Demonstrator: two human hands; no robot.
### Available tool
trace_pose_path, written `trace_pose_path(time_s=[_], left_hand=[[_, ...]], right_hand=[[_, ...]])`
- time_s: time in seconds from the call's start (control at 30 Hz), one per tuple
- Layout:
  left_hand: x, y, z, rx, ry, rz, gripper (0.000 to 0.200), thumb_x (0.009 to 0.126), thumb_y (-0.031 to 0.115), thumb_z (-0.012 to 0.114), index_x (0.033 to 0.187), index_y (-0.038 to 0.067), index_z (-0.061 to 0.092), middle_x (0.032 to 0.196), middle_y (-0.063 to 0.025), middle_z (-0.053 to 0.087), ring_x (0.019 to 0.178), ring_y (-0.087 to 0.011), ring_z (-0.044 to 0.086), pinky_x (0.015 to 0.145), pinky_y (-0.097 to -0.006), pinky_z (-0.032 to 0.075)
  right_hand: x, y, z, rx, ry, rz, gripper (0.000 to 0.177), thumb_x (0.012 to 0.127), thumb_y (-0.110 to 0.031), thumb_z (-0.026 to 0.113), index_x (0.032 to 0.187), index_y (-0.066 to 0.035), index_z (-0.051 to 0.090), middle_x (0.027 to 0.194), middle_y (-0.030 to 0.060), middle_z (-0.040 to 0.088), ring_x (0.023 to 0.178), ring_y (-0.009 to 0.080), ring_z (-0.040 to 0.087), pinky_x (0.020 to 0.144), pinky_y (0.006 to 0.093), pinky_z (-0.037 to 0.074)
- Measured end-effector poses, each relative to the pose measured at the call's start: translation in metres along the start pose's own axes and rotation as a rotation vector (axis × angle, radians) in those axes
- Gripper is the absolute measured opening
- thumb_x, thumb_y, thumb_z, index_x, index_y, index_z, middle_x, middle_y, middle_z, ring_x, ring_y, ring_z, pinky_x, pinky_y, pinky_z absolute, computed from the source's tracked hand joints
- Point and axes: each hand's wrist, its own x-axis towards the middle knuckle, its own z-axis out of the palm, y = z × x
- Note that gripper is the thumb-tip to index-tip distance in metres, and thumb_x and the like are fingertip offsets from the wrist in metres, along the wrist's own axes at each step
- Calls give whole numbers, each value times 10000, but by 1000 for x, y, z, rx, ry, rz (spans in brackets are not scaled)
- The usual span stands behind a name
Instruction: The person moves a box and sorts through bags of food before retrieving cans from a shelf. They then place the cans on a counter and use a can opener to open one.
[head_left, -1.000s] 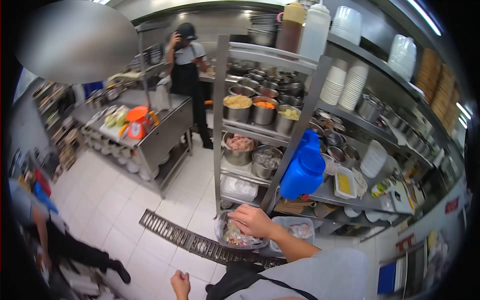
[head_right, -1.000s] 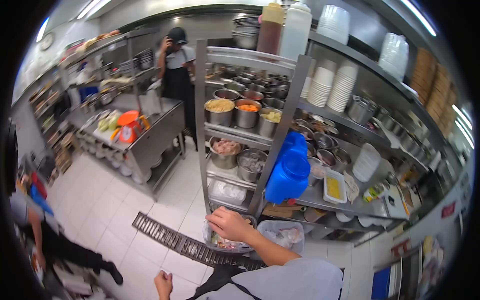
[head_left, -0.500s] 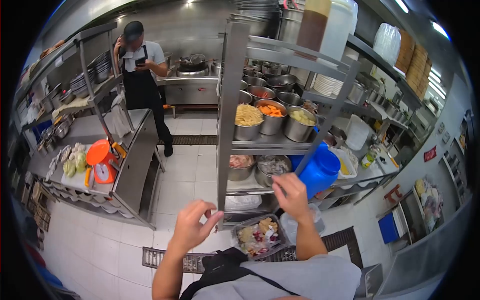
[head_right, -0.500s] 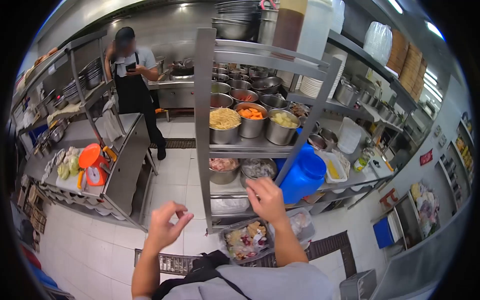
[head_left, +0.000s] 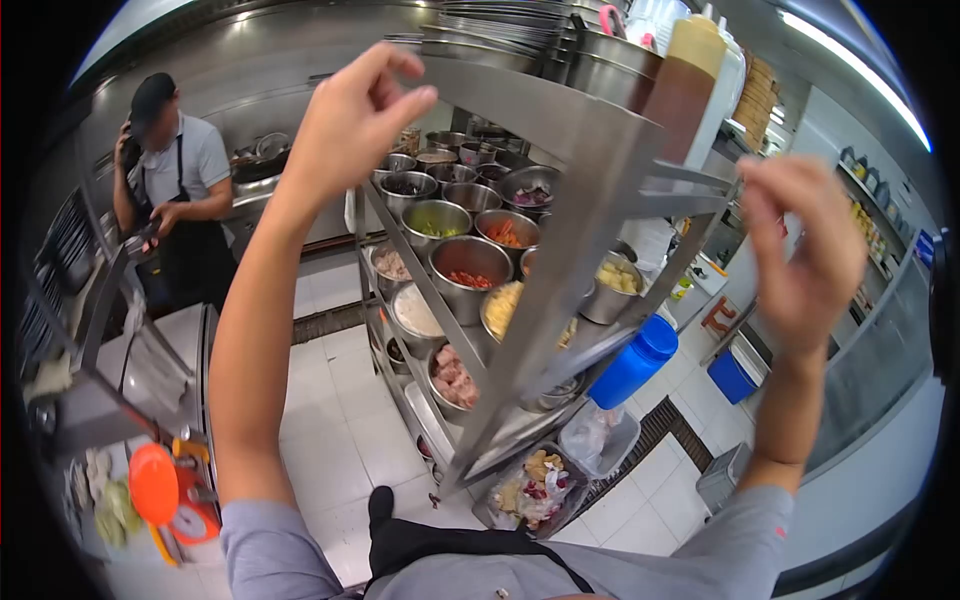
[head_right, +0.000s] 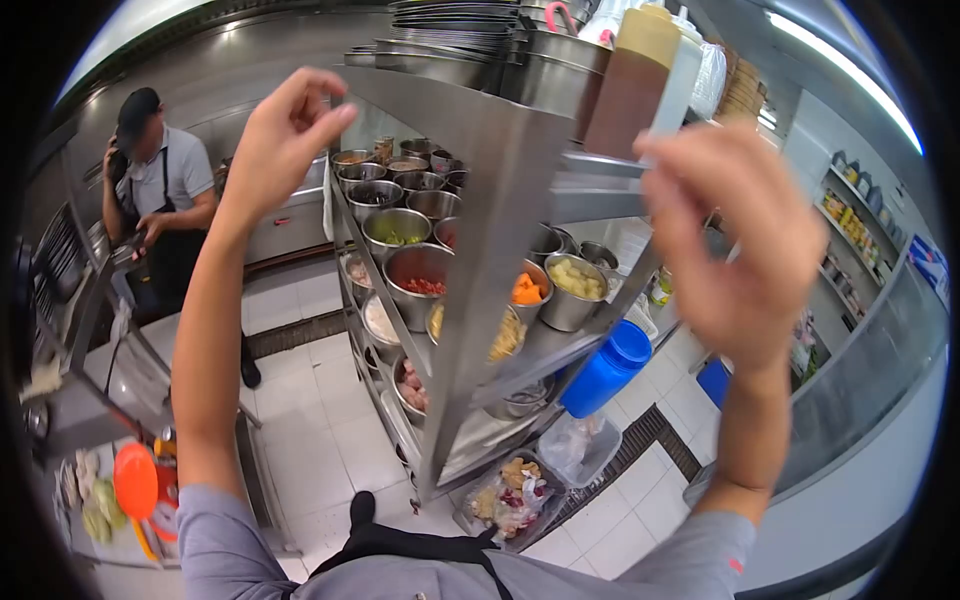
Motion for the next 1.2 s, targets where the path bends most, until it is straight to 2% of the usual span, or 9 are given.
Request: trace_pose_path(time_s=[0.2, 0.27, 0.43, 0.53, 0.7, 0.97, 1.03, 1.07, 1.2], left_hand=[[111, -127, 33, 7, 16, 45, 427, 889, 312, 727, 1214, 74, 586, 810, -10, 597, 757, -116, 553, 711, -277, 465], [132, -156, 43, -59, -48, 68, 459, 885, 341, 727, 1235, 85, 577, 866, -46, 623, 793, -141, 577, 745, -294, 476], [145, -180, 50, -227, -262, 82, 581, 808, 465, 781, 1205, 80, 600, 1003, -147, 623, 943, -189, 591, 813, -339, 498], [148, -181, 54, -146, -161, 134, 591, 755, 520, 803, 1126, 86, 652, 933, -149, 611, 904, -231, 572, 803, -364, 497], [145, -172, 50, -32, -116, 114, 735, 623, 660, 811, 1089, 100, 709, 954, -260, 605, 969, -357, 567, 856, -431, 507], [145, -177, 59, 108, 103, 282, 685, 636, 635, 808, 1072, 110, 749, 991, -201, 614, 1005, -352, 561, 896, -421, 481], [139, -170, 56, 6, -11, 106, 668, 747, 444, 810, 1234, 23, 629, 1133, -227, 530, 1148, -360, 511, 971, -461, 469], [136, -163, 45, -116, -40, 57, 524, 708, 454, 836, 1016, 40, 746, 1116, -224, 526, 1084, -379, 515, 935, -425, 471], [136, -164, 47, -118, -44, 75, 564, 721, 457, 825, 1098, 50, 722, 1122, -218, 525, 1084, -369, 516, 944, -433, 468]], right_hand=[[123, 35, 90, -299, -316, -126, 136, 918, -112, 643, 1009, -20, 685, 754, 87, 602, 665, 152, 585, 624, 264, 457], [175, 22, 134, -491, -787, 230, 234, 821, -83, 583, 1033, 2, 639, 1001, 166, 633, 947, 300, 631, 801, 423, 536], [193, 88, 238, -697, -779, 97, 448, 828, -224, 629, 1203, 13, 566, 1090, 244, 624, 1054, 377, 620, 867, 451, 522], [207, 117, 271, -416, -855, 243, 694, 801, -410, 683, 1324, 10, 507, 1182, 303, 614, 1114, 396, 606, 938, 454, 502], [240, 118, 288, -415, -1143, 411, 794, 708, -352, 779, 1372, -34, 479, 1209, 247, 640, 1092, 359, 631, 959, 433, 508], [228, 110, 280, -376, -1007, 409, 835, 704, -268, 793, 1393, 18, 418, 1118, 258, 660, 1034, 352, 651, 927, 430, 516], [218, 113, 285, -512, -1008, 373, 804, 731, -255, 772, 1389, 36, 412, 1075, 263, 666, 997, 355, 658, 890, 427, 527], [213, 119, 289, -501, -971, 335, 794, 739, -247, 762, 1390, 41, 411, 1049, 259, 672, 973, 357, 663, 870, 430, 531], [221, 105, 285, -400, -968, 436, 626, 753, -228, 745, 1253, 51, 494, 967, 259, 677, 928, 364, 668, 827, 436, 530]])
